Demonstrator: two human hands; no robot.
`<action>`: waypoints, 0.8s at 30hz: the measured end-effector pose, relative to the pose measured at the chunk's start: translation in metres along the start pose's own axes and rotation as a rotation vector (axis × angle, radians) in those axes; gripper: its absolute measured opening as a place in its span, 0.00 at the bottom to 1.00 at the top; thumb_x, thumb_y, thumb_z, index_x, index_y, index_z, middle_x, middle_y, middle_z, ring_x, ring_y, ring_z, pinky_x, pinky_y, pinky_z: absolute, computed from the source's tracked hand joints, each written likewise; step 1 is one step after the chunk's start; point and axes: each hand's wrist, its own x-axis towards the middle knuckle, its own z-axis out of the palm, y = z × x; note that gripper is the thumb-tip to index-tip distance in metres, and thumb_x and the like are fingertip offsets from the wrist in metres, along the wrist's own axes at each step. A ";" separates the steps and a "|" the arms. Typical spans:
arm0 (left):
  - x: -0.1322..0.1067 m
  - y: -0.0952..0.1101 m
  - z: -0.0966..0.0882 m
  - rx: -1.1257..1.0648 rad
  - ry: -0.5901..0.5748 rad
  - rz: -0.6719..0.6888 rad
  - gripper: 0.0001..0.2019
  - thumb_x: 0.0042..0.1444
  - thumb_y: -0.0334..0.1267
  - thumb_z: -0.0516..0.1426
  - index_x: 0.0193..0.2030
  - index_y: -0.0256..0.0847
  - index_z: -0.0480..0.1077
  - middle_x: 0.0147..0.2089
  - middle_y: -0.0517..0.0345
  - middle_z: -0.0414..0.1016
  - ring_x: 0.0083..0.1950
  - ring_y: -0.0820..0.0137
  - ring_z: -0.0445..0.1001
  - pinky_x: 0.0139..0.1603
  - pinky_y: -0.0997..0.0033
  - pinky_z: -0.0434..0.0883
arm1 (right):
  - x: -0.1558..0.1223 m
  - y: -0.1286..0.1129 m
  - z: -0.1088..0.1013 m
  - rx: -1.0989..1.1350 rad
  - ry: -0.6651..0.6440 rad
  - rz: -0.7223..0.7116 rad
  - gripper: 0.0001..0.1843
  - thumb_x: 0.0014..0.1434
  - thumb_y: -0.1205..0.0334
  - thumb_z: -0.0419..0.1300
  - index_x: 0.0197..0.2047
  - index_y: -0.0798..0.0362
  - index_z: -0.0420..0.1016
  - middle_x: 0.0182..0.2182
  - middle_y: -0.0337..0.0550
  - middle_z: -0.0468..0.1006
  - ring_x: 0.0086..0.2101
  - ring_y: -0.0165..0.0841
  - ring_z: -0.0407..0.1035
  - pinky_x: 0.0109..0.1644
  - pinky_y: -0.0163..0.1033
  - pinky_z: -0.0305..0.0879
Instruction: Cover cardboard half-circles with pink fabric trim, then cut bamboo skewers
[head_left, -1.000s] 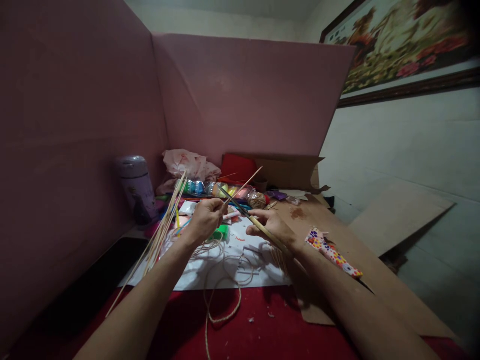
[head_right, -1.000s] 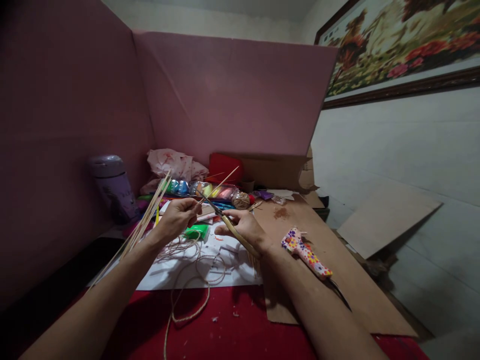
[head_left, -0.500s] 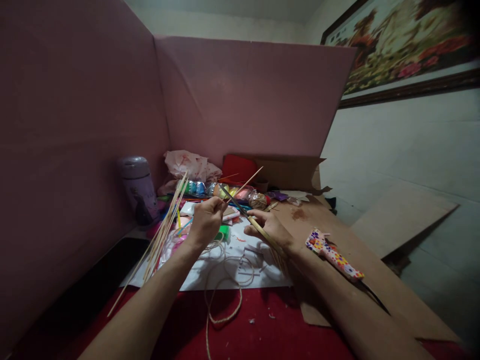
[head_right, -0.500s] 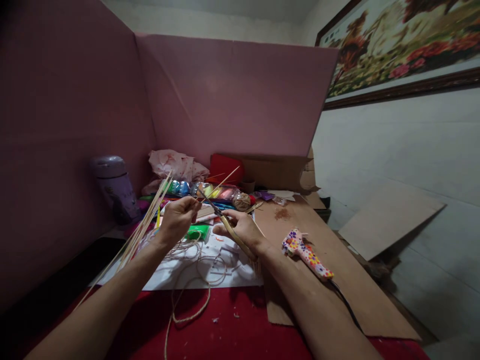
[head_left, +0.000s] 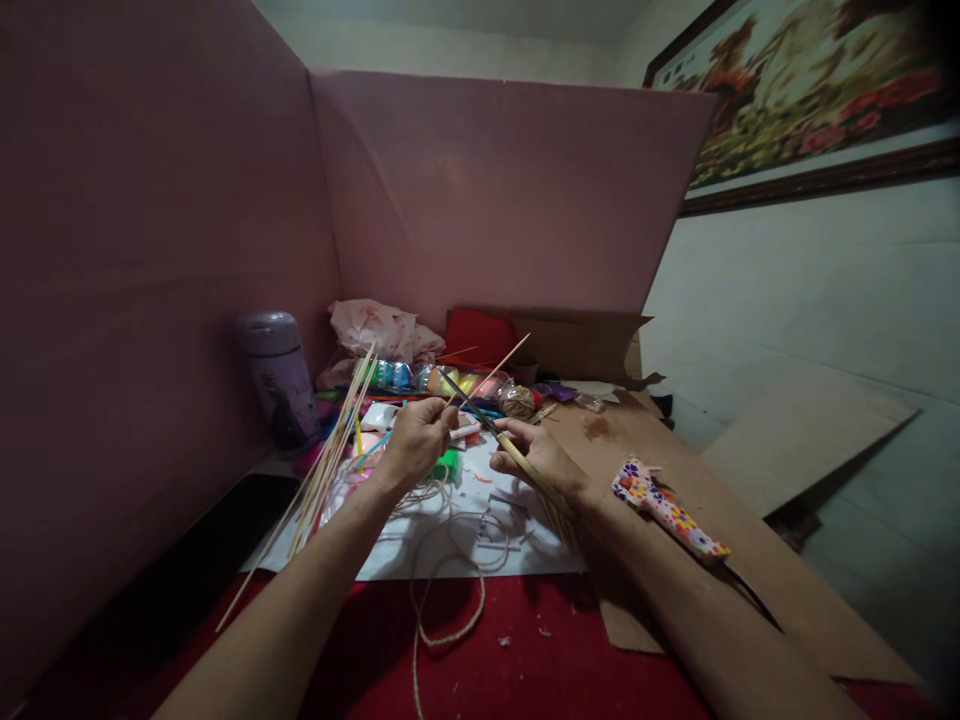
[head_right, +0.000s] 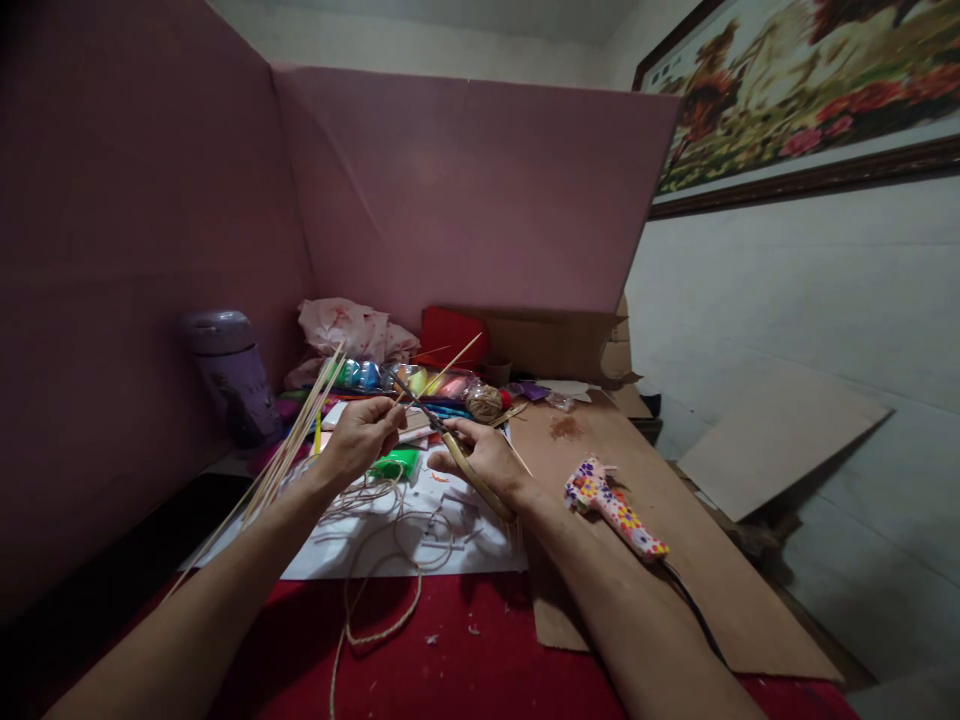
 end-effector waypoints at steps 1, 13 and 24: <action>0.000 0.001 0.000 0.002 -0.003 -0.002 0.14 0.52 0.44 0.51 0.19 0.39 0.62 0.13 0.66 0.57 0.15 0.78 0.55 0.17 0.76 0.52 | 0.000 0.000 0.000 -0.001 0.002 0.002 0.26 0.45 0.50 0.65 0.45 0.54 0.71 0.24 0.35 0.64 0.24 0.27 0.55 0.25 0.31 0.52; 0.001 -0.001 -0.001 0.020 -0.007 0.026 0.15 0.52 0.43 0.52 0.19 0.39 0.62 0.13 0.66 0.57 0.15 0.78 0.54 0.17 0.76 0.51 | -0.001 -0.011 0.001 -0.048 0.059 0.029 0.22 0.42 0.53 0.67 0.39 0.57 0.74 0.22 0.33 0.63 0.23 0.25 0.53 0.25 0.31 0.52; 0.008 -0.006 -0.010 0.166 0.247 0.055 0.12 0.52 0.41 0.51 0.20 0.40 0.64 0.15 0.65 0.59 0.19 0.75 0.58 0.21 0.74 0.53 | 0.001 -0.005 0.004 -0.114 0.048 0.041 0.27 0.46 0.48 0.64 0.46 0.55 0.72 0.27 0.38 0.72 0.27 0.31 0.64 0.29 0.34 0.59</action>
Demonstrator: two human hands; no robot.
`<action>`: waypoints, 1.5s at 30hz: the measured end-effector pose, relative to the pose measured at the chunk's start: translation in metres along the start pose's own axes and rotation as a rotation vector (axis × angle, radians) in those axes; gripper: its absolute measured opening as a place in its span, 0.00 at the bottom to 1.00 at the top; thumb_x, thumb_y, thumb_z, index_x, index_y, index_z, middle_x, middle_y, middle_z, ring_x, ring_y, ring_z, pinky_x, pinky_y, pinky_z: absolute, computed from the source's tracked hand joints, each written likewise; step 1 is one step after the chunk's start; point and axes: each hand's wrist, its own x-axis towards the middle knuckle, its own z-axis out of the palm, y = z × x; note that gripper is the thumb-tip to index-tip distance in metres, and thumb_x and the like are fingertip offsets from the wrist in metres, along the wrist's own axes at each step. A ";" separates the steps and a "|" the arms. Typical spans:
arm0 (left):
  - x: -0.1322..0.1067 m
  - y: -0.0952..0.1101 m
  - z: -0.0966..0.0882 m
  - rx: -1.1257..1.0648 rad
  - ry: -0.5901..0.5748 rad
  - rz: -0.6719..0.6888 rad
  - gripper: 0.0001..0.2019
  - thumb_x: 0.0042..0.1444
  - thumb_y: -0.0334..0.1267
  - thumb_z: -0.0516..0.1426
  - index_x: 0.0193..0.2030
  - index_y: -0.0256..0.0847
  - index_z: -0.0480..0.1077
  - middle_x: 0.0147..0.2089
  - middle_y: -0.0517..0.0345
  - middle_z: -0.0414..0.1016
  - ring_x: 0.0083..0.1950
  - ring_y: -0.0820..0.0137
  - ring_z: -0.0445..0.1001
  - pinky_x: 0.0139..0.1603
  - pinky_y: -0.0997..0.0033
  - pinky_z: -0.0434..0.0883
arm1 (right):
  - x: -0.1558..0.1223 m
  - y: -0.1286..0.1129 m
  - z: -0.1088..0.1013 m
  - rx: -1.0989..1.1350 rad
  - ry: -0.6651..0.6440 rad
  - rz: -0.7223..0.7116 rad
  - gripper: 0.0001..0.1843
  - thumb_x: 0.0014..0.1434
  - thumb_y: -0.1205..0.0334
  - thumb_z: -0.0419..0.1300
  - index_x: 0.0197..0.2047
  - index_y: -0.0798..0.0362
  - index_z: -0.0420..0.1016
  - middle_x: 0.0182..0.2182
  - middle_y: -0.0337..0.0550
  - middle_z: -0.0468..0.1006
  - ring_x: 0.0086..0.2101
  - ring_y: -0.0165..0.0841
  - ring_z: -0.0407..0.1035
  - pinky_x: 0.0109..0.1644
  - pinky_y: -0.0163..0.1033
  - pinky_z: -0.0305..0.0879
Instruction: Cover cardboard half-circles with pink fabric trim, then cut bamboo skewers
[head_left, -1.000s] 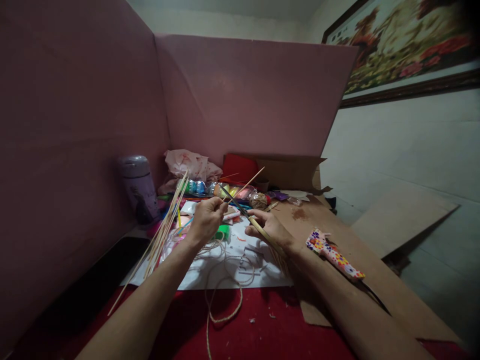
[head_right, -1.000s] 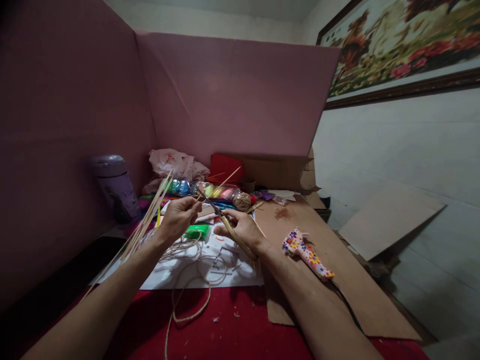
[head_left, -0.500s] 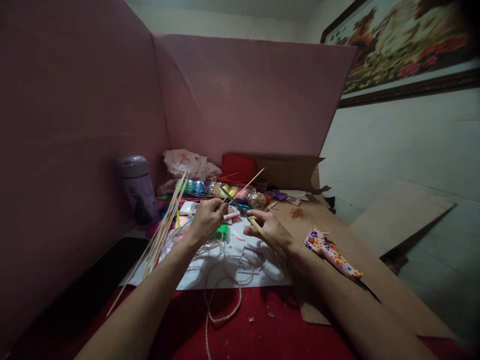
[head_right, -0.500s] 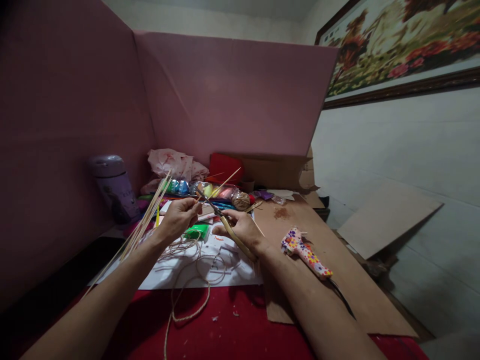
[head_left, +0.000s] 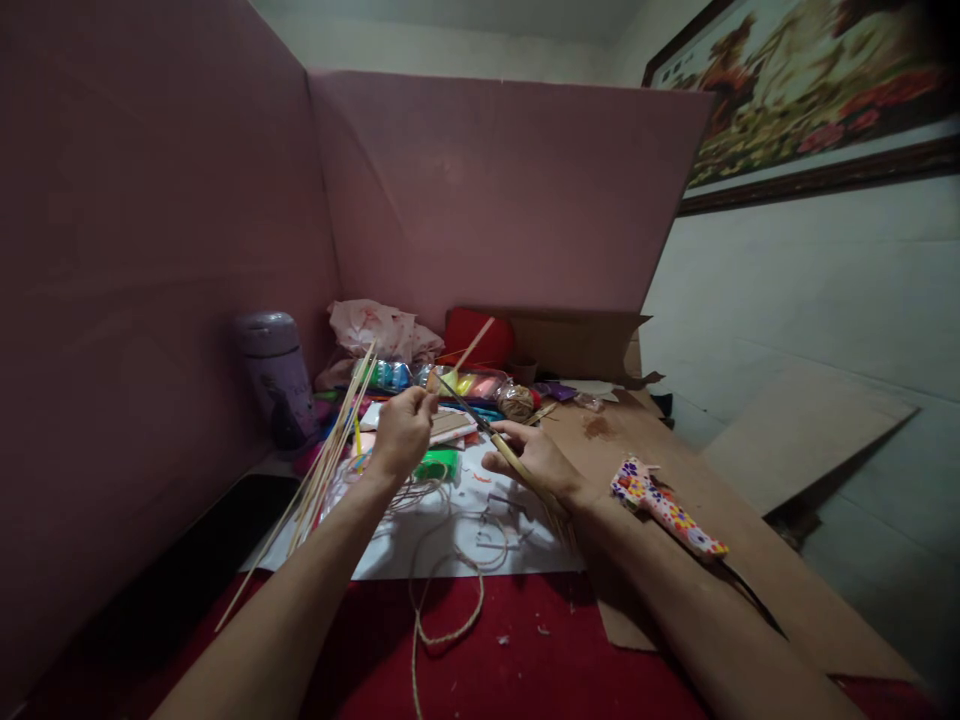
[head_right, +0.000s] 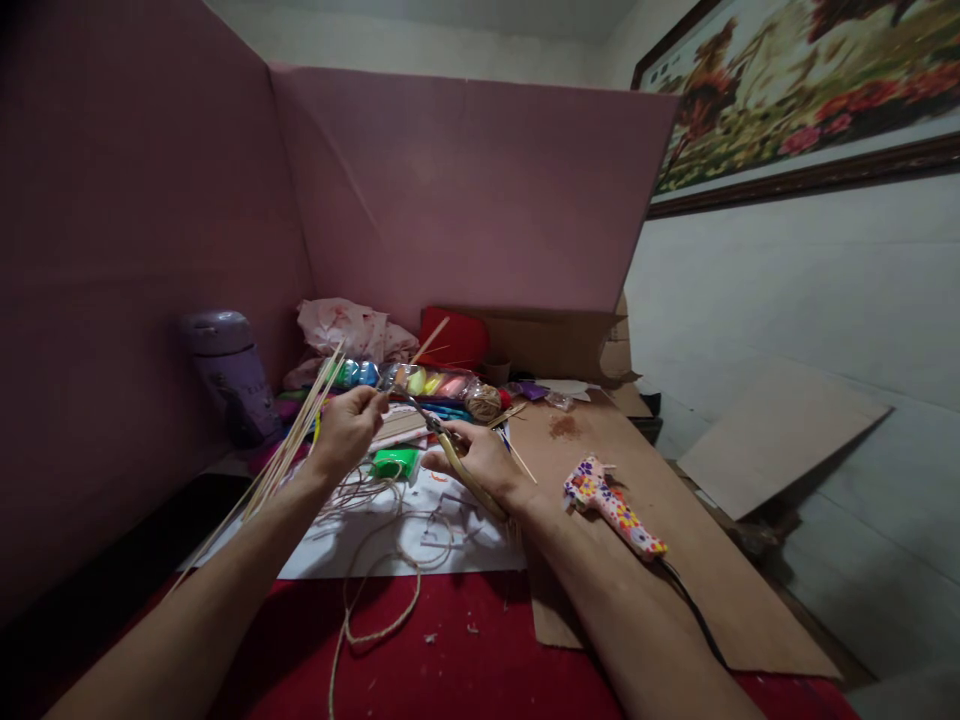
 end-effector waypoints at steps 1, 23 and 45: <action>0.002 -0.001 -0.003 0.009 0.049 -0.004 0.12 0.53 0.40 0.50 0.20 0.40 0.63 0.15 0.65 0.59 0.19 0.74 0.58 0.21 0.74 0.53 | 0.001 0.002 0.002 -0.013 0.026 0.041 0.27 0.45 0.48 0.65 0.45 0.56 0.72 0.27 0.39 0.73 0.27 0.32 0.65 0.30 0.34 0.60; -0.017 0.015 0.011 0.204 -0.062 0.324 0.15 0.56 0.41 0.52 0.20 0.39 0.59 0.17 0.67 0.53 0.20 0.78 0.52 0.23 0.76 0.50 | -0.012 -0.020 0.032 -0.881 0.582 -0.379 0.11 0.61 0.62 0.51 0.37 0.55 0.74 0.36 0.49 0.74 0.40 0.39 0.64 0.45 0.42 0.57; -0.027 0.021 0.013 0.675 -0.112 0.446 0.13 0.55 0.43 0.53 0.23 0.41 0.68 0.23 0.59 0.73 0.25 0.72 0.67 0.27 0.71 0.51 | -0.010 -0.013 0.001 -1.114 0.504 -0.462 0.12 0.61 0.61 0.53 0.43 0.52 0.76 0.29 0.45 0.73 0.35 0.38 0.59 0.39 0.42 0.51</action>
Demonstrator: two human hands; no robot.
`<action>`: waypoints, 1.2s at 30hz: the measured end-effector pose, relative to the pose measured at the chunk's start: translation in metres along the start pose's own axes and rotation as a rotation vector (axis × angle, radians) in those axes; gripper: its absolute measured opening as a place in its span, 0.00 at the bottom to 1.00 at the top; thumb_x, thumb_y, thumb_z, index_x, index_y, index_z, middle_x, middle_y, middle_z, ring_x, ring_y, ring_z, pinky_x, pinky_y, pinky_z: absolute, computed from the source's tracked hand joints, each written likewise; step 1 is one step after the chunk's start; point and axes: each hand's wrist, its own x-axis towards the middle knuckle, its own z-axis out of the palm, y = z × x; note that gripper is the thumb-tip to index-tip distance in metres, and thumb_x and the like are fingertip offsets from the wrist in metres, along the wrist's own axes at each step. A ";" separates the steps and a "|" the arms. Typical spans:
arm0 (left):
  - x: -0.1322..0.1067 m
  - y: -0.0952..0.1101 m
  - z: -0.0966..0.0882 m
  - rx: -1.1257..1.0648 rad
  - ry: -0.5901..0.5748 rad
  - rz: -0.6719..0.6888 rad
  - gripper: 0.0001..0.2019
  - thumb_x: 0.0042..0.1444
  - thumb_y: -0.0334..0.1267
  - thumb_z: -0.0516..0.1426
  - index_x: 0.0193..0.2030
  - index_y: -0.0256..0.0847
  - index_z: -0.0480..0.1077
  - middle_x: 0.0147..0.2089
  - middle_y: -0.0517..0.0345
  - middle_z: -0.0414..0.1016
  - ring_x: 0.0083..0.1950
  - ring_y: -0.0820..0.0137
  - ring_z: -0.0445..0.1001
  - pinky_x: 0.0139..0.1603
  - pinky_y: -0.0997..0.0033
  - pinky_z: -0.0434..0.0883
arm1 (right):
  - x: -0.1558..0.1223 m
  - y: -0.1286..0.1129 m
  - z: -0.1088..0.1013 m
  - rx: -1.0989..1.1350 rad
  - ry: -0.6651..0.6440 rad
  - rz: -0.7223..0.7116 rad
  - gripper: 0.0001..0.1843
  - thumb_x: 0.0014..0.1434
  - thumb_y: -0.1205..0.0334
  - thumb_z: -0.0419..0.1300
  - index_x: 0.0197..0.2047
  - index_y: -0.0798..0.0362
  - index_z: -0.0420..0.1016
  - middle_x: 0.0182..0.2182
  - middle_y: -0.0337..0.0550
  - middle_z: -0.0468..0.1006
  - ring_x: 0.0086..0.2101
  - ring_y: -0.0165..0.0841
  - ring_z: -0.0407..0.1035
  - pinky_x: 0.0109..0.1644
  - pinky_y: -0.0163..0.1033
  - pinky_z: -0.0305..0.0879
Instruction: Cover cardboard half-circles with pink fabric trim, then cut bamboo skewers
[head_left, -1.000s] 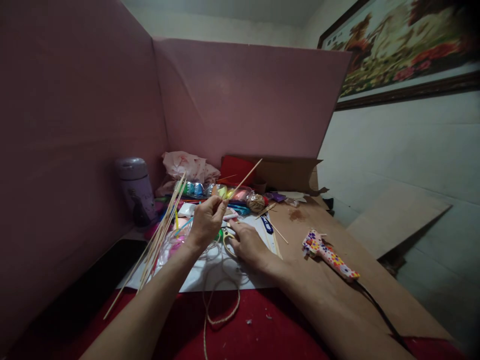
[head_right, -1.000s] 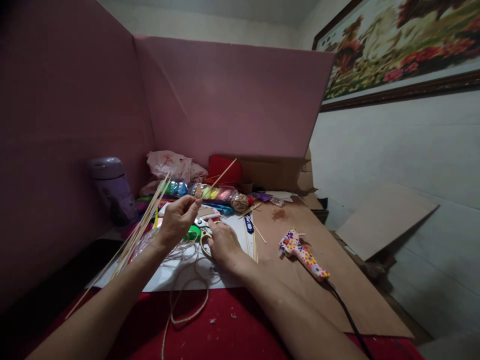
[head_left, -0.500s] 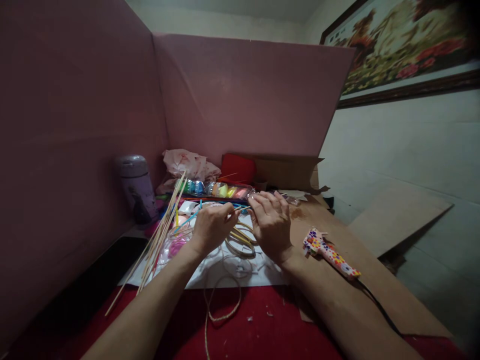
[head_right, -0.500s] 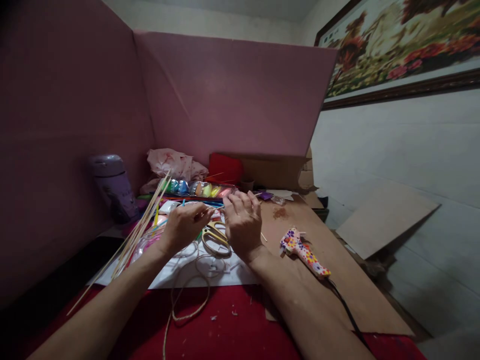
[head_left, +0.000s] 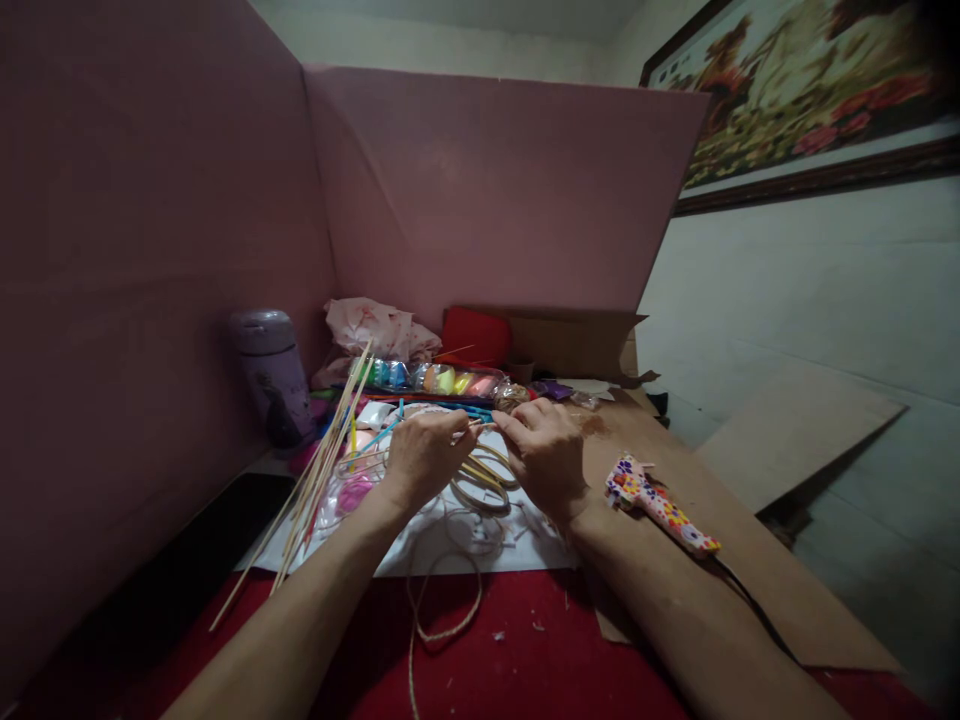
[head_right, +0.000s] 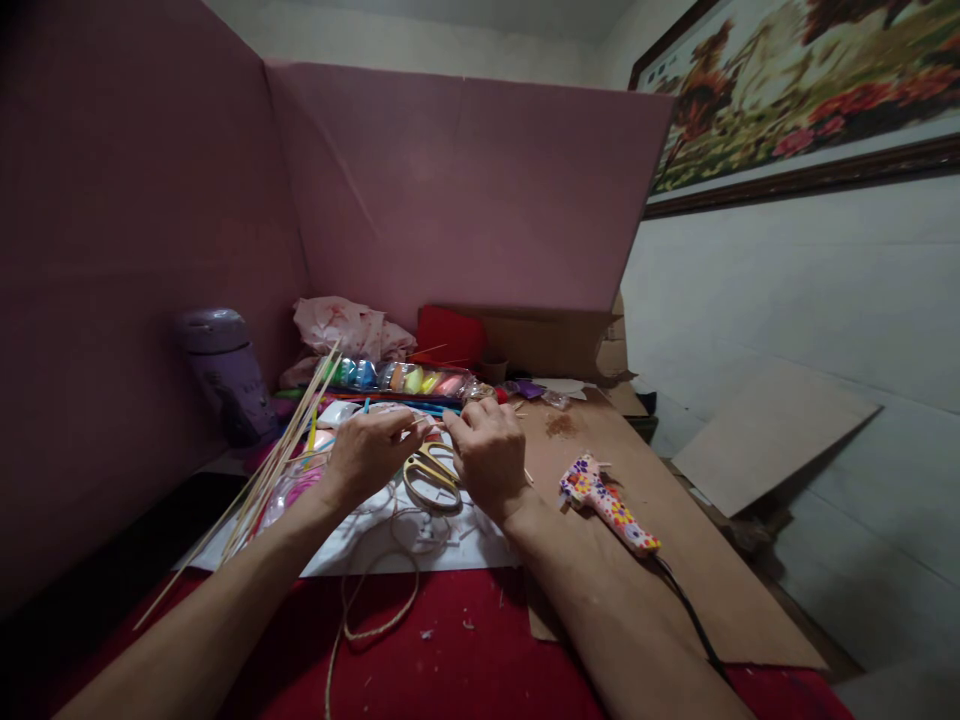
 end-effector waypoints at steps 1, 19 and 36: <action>0.000 0.000 -0.001 0.001 -0.008 -0.008 0.13 0.55 0.44 0.53 0.23 0.41 0.69 0.23 0.59 0.73 0.25 0.71 0.67 0.27 0.71 0.51 | 0.000 0.000 0.000 -0.004 -0.011 -0.003 0.11 0.61 0.62 0.54 0.43 0.52 0.76 0.29 0.45 0.73 0.35 0.38 0.59 0.39 0.42 0.50; 0.006 -0.017 0.005 -0.273 -0.177 -0.060 0.17 0.55 0.44 0.52 0.18 0.39 0.65 0.18 0.62 0.62 0.23 0.74 0.59 0.26 0.73 0.52 | 0.003 -0.003 0.004 0.146 -0.055 -0.020 0.06 0.56 0.67 0.57 0.30 0.54 0.75 0.26 0.44 0.75 0.34 0.37 0.62 0.39 0.42 0.51; 0.012 -0.025 0.000 -0.899 0.223 -0.200 0.12 0.59 0.40 0.50 0.25 0.39 0.62 0.20 0.65 0.59 0.22 0.78 0.56 0.23 0.77 0.56 | -0.001 0.046 0.016 0.075 -0.241 -0.154 0.12 0.54 0.78 0.53 0.29 0.54 0.74 0.29 0.43 0.75 0.30 0.32 0.64 0.35 0.36 0.54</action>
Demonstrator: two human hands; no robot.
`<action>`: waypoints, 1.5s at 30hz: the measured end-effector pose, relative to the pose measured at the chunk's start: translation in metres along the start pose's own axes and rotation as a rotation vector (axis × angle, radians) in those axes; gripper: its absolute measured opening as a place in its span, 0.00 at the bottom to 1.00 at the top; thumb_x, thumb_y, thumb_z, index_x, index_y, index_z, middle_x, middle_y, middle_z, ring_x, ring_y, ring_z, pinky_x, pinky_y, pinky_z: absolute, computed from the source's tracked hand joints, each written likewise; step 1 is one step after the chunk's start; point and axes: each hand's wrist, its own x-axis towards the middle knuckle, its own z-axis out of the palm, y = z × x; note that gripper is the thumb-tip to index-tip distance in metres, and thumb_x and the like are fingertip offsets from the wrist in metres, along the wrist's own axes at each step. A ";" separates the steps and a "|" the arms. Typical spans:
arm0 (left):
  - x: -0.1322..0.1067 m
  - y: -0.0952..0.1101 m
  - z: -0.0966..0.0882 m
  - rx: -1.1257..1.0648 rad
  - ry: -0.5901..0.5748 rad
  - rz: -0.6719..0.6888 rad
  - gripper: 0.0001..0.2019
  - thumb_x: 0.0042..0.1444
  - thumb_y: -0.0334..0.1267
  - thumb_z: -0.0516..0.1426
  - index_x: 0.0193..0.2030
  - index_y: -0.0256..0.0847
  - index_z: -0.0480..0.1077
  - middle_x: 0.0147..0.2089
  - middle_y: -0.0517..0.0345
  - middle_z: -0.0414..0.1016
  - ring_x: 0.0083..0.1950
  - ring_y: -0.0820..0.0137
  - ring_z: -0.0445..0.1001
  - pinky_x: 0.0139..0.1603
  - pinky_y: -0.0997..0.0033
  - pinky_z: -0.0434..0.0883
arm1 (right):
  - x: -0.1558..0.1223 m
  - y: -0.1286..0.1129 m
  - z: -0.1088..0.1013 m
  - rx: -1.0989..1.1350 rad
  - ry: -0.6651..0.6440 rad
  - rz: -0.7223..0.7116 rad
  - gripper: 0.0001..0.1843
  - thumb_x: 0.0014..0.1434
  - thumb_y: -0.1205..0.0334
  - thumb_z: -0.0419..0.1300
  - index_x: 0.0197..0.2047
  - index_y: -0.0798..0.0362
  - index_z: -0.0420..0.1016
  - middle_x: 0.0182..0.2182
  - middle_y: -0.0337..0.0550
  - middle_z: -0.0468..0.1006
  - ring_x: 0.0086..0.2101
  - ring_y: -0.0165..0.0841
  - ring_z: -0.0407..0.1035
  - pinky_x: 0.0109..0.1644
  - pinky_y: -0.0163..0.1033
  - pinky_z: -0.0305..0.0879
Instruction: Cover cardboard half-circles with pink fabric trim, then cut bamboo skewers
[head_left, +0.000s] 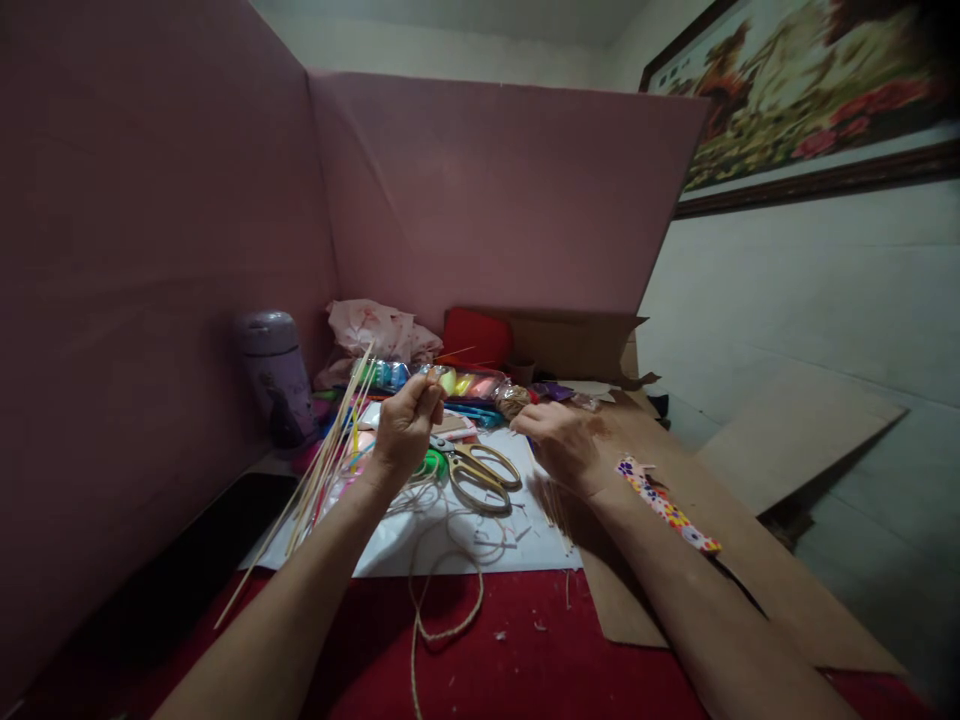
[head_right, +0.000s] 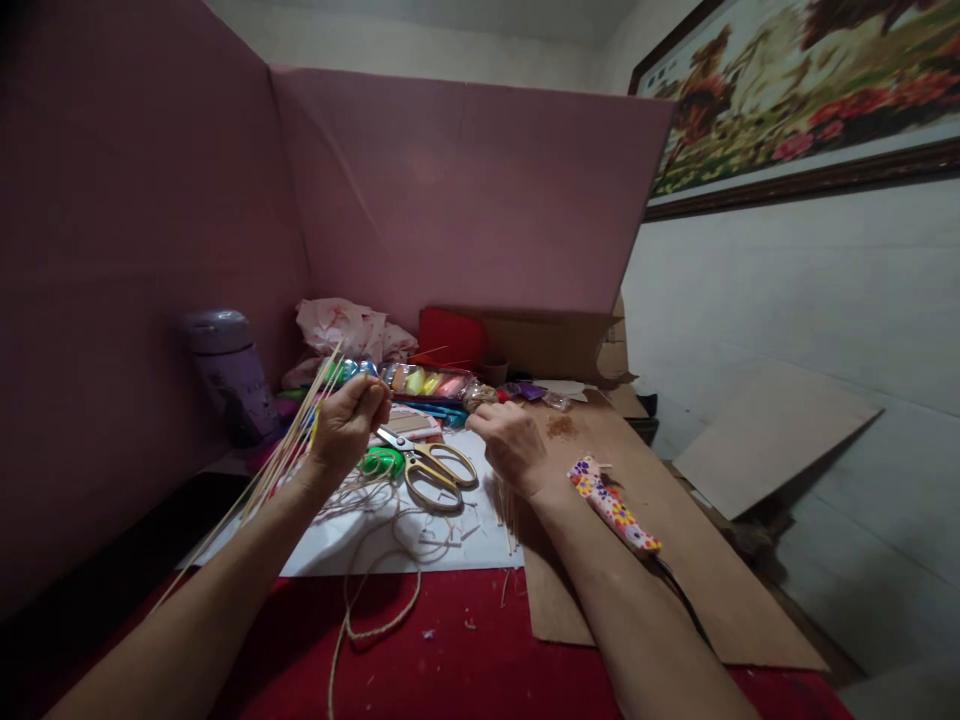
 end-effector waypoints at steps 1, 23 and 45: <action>0.000 0.000 0.000 -0.015 0.015 0.002 0.12 0.59 0.40 0.50 0.25 0.39 0.62 0.20 0.65 0.60 0.21 0.78 0.57 0.23 0.77 0.56 | 0.000 0.001 0.002 -0.019 -0.051 -0.039 0.13 0.53 0.79 0.53 0.28 0.54 0.74 0.28 0.43 0.75 0.29 0.31 0.64 0.34 0.36 0.54; -0.013 0.006 0.013 0.138 -0.278 0.062 0.13 0.60 0.40 0.47 0.26 0.39 0.62 0.21 0.65 0.60 0.23 0.77 0.59 0.26 0.76 0.58 | 0.009 -0.060 -0.016 1.113 0.308 0.339 0.07 0.57 0.60 0.57 0.36 0.53 0.72 0.27 0.40 0.73 0.28 0.31 0.67 0.32 0.35 0.64; 0.004 0.002 0.001 -0.439 0.300 -0.262 0.20 0.51 0.55 0.55 0.30 0.38 0.67 0.14 0.66 0.61 0.15 0.80 0.58 0.15 0.81 0.53 | 0.001 0.002 0.008 0.405 -0.044 0.760 0.17 0.53 0.67 0.55 0.15 0.53 0.63 0.13 0.40 0.68 0.17 0.29 0.61 0.23 0.34 0.48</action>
